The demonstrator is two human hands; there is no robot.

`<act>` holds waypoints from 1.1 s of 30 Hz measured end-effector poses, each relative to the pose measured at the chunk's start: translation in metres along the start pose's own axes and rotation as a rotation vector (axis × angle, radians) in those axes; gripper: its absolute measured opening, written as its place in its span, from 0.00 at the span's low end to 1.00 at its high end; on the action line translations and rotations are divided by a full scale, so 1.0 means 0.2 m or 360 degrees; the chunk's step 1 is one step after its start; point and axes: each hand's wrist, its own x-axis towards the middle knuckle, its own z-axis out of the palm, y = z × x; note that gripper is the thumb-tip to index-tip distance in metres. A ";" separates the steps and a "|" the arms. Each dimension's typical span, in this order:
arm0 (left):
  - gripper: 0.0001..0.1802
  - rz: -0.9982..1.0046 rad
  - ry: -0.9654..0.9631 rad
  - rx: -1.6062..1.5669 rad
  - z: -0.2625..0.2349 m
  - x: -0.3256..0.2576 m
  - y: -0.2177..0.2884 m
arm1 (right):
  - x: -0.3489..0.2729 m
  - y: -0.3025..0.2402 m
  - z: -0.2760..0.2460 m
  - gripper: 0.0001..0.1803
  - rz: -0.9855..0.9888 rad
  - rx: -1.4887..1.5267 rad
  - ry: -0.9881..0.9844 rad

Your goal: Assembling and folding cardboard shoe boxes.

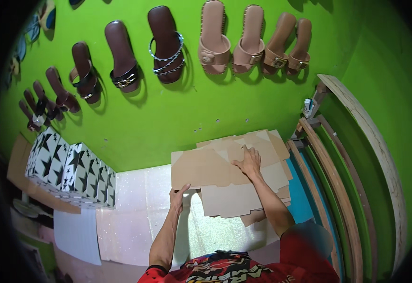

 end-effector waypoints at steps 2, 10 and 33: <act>0.40 -0.0050 0.0047 0.0018 -0.04 -0.06 0.05 | 0.01 0.03 0.04 0.39 -0.0032 0.0191 0.0005; 0.49 -0.0056 0.0143 -0.0560 -0.78 -0.20 -0.11 | -0.28 -0.48 0.03 0.10 -0.0179 0.1618 -0.0447; 0.24 -0.0841 -0.0128 0.0509 -1.71 -0.60 -0.04 | -1.08 -1.14 0.38 0.15 -0.0439 0.1773 -0.0349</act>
